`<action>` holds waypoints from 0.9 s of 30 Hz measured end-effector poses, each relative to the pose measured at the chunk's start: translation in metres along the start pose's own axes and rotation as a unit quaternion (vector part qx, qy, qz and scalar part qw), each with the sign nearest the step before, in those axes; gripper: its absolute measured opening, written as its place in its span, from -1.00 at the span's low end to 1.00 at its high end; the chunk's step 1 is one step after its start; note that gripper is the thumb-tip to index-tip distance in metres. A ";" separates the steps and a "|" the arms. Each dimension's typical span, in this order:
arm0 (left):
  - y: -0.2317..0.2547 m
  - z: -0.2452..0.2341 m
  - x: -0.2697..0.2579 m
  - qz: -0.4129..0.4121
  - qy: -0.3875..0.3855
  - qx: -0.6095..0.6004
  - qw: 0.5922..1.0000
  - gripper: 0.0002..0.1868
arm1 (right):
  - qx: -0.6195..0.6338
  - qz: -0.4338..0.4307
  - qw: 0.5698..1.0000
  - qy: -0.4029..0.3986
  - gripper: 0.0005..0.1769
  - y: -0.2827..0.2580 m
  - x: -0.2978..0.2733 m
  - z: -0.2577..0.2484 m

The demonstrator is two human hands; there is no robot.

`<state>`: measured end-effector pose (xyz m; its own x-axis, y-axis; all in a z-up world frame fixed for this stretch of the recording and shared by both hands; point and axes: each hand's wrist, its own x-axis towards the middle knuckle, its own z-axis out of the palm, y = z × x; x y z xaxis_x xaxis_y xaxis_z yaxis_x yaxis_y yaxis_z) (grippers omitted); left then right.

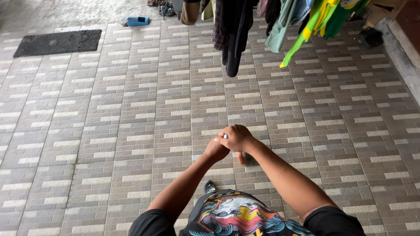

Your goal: The person sweeps a tiled floor using a broom, moving debris towards a collection point near a washing machine and buckets.

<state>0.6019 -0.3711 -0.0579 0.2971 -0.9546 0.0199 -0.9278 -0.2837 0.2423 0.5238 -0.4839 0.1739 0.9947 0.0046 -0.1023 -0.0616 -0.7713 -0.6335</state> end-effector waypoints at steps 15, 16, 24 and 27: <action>-0.047 -0.075 -0.040 -0.116 -0.024 -0.175 0.977 -0.67 | 0.309 -0.014 0.951 -0.024 -0.65 0.053 0.048 0.093; -0.050 -0.075 -0.044 -0.117 -0.025 -0.176 0.977 -0.67 | 0.310 -0.013 0.950 -0.025 -0.65 0.055 0.049 0.102; -0.054 -0.095 -0.025 -0.087 0.011 -0.165 0.982 -0.74 | 0.200 -0.034 0.978 0.051 -0.67 0.044 0.058 0.068; -0.046 -0.114 -0.007 -0.088 0.031 -0.194 0.977 -0.69 | 0.123 -0.033 0.990 0.056 -0.61 0.036 0.060 0.034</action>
<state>0.6686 -0.3406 0.0416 0.4681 -0.8837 0.0009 -0.7098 -0.3753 0.5961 0.5790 -0.4894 0.1191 0.9993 -0.0308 0.0233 0.0004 -0.5940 -0.8045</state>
